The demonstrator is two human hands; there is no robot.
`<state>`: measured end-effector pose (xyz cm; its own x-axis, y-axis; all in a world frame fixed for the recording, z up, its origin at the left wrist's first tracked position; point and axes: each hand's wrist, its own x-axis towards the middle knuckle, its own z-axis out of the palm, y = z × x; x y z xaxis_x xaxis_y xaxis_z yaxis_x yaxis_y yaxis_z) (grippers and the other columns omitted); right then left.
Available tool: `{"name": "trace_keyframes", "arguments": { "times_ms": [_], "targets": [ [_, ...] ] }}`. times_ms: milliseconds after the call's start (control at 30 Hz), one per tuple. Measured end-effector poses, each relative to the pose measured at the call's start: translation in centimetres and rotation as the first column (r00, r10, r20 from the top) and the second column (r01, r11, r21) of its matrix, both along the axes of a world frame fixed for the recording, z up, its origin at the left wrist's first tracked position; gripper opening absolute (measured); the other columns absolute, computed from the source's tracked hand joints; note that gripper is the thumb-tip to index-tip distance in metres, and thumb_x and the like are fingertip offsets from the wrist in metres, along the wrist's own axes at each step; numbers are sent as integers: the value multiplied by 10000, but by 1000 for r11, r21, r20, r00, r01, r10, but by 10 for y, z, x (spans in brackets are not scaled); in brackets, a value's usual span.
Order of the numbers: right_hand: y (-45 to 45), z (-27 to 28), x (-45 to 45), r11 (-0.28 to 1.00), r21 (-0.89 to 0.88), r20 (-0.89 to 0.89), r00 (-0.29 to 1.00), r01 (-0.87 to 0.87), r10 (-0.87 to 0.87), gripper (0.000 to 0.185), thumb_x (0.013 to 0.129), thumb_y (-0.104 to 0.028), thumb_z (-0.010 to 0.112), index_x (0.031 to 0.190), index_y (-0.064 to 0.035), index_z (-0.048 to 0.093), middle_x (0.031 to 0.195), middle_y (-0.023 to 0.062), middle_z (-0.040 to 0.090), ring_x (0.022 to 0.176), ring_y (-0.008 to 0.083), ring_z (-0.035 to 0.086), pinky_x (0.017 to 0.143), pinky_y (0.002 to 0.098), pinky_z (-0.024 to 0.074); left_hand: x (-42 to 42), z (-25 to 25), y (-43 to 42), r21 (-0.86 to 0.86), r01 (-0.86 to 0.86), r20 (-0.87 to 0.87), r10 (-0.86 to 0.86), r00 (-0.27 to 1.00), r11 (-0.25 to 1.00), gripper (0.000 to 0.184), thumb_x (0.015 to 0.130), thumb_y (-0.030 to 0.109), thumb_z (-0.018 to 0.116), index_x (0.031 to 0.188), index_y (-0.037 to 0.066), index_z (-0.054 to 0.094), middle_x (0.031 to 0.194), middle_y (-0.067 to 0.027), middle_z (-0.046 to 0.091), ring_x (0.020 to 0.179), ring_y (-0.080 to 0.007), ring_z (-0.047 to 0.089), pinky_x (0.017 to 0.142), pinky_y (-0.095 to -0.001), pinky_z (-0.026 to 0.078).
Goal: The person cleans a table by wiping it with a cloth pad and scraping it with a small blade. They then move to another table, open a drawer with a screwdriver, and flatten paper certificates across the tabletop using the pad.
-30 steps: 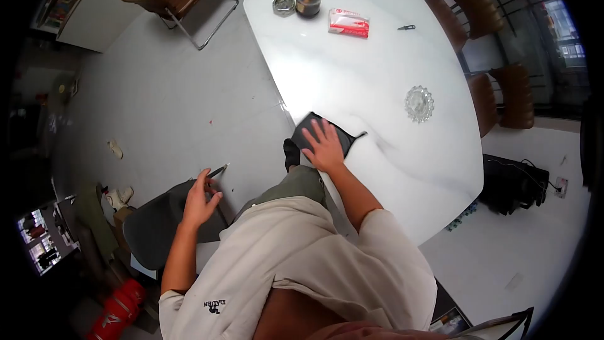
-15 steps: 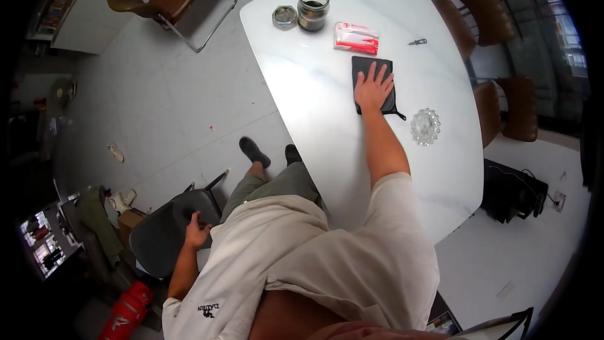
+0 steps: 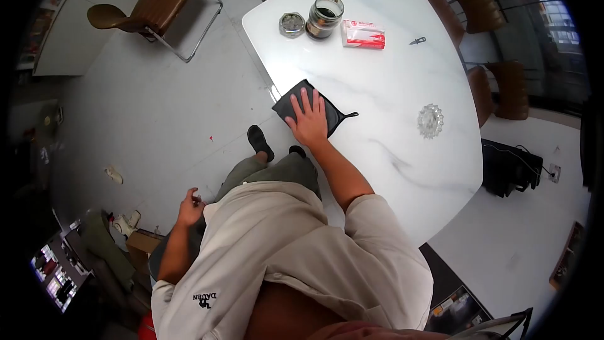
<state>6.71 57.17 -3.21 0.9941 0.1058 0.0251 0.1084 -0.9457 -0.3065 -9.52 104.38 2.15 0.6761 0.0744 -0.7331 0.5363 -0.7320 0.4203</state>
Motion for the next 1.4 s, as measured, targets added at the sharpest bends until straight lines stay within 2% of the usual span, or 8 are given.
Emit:
{"name": "trace_keyframes", "arguments": {
  "times_ms": [133, 267, 433, 567, 767, 900, 1167, 1400],
  "targets": [
    [-55, -5, -21, 976, 23, 1, 977, -214, 214, 620, 850, -421, 672, 1414, -210, 522, 1554, 124, 351, 1439, 395, 283, 1165, 543, 244, 53, 12, 23, -51, -40, 32, 41, 999, 998, 592, 834, 117, 720, 1363, 75, 459, 989, -136, 663, 805, -225, 686, 733, -358, 556],
    [-159, -46, 4, 891, -166, 247, 893, 423, -378, 603, 944, -430, 539, 1443, -97, 480, 1511, 217, 393, 1395, 416, 332, 1142, 539, 238, 73, 10, 49, -23, -32, 64, 33, 997, 999, 561, 851, 59, 671, 1368, 44, 455, 959, -124, 646, 751, -178, 638, 676, -315, 526],
    [-169, -40, 92, 477, -259, -2, 493, 840, -870, 722, 996, -600, 264, 1566, -159, 259, 1627, 181, 177, 1479, 450, 128, 1185, 552, 75, 49, 2, 74, -39, -153, -44, 151, 988, 987, 561, 847, 47, 658, 1364, 24, 441, 968, -130, 646, 772, -178, 639, 697, -311, 528],
    [-82, -49, 82, 819, -392, 5, 891, 418, -453, 692, 992, -564, 323, 1540, -142, 330, 1607, 180, 248, 1474, 388, 196, 1184, 543, 85, 35, -6, 80, -17, -179, -183, 173, 968, 984, 566, 842, 45, 649, 1363, 8, 430, 988, -178, 665, 772, -187, 641, 707, -327, 529],
    [-5, 1, -3, 988, 82, -55, 989, -131, 136, 680, 819, -447, 705, 1433, -242, 496, 1568, 121, 328, 1445, 412, 264, 1166, 568, 226, 69, -11, 57, 19, 21, -181, -17, 983, 1000, 507, 844, 68, 649, 1313, -10, 472, 945, -139, 676, 792, -182, 638, 733, -323, 523],
    [-85, 13, 2, 999, -28, -140, 990, 31, -35, 630, 855, -383, 682, 1425, -187, 502, 1533, 181, 359, 1434, 447, 261, 1138, 571, 261, 119, 17, -14, -190, -161, -17, 160, 987, 969, 431, 856, 41, 637, 1265, -3, 511, 912, -86, 652, 775, -153, 621, 741, -296, 521],
    [-169, -39, 70, 636, -274, 185, 689, 721, -701, 618, 991, -467, 443, 1492, -107, 412, 1568, 238, 288, 1418, 484, 251, 1151, 587, 169, 138, 28, -115, -147, 112, -31, -118, 993, 983, 436, 871, 79, 687, 1279, 41, 539, 954, -73, 639, 747, -121, 611, 713, -282, 518],
    [-60, -3, 26, 989, 136, 15, 998, 58, -60, 677, 842, -473, 662, 1431, -184, 495, 1548, 186, 338, 1410, 446, 300, 1109, 605, 272, 162, 20, -179, -153, 276, -82, -290, 953, 949, 447, 875, 134, 690, 1287, 48, 538, 1024, -132, 668, 800, -188, 680, 737, -328, 548]
  ]
}}
